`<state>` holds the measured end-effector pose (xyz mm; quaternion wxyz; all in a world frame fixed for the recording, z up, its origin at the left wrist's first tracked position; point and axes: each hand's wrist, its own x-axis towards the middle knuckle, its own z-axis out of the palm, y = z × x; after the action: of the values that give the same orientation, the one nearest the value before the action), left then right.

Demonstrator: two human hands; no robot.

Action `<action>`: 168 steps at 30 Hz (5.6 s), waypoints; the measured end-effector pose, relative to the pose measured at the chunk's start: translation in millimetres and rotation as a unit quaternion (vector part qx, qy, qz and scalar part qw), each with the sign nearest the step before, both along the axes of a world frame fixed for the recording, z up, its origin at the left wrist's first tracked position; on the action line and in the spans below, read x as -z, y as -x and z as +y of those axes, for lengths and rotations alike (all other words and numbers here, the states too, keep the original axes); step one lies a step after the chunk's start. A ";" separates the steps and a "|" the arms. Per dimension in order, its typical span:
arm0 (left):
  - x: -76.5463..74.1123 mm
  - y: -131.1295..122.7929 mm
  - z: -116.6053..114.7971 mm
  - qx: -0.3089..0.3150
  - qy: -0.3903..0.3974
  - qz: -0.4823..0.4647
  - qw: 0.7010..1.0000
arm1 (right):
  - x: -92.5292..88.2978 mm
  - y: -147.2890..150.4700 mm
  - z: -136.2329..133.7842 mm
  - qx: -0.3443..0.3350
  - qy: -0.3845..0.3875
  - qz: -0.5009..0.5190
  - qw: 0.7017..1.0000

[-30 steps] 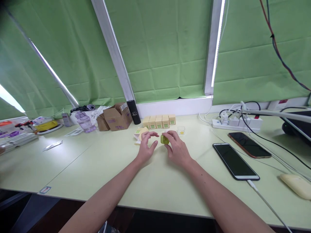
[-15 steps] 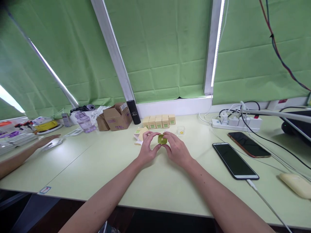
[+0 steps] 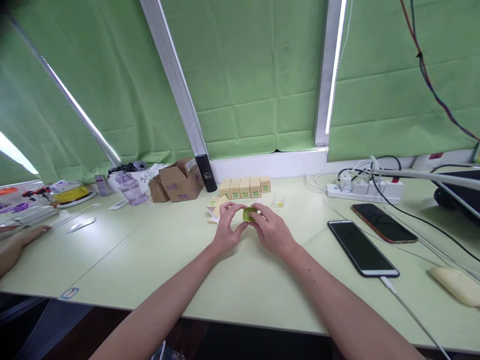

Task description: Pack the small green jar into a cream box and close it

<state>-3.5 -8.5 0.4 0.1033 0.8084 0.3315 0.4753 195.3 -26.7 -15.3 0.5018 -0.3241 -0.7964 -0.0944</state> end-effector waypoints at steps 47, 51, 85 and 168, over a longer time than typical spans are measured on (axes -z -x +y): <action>0.3 -0.2 2.8 -0.005 -0.048 -0.012 0.999 | -1.3 3.4 -0.1 -0.018 -0.008 0.043 0.999; -0.3 -0.6 2.1 -0.006 -0.044 -0.012 0.999 | -0.4 3.3 -0.4 -0.030 0.012 0.057 0.998; -1.0 -3.7 -4.0 0.005 -0.042 0.059 0.997 | -7.1 10.7 -1.9 -0.071 0.385 0.328 0.860; 5.0 6.7 26.8 0.089 0.207 -0.263 0.938 | -21.3 21.4 6.7 -0.205 0.445 0.585 0.647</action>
<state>-10.2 18.3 -4.7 0.3938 0.6414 0.3105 0.5807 173.9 -20.0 6.0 0.6656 -0.3246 -0.3300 0.5854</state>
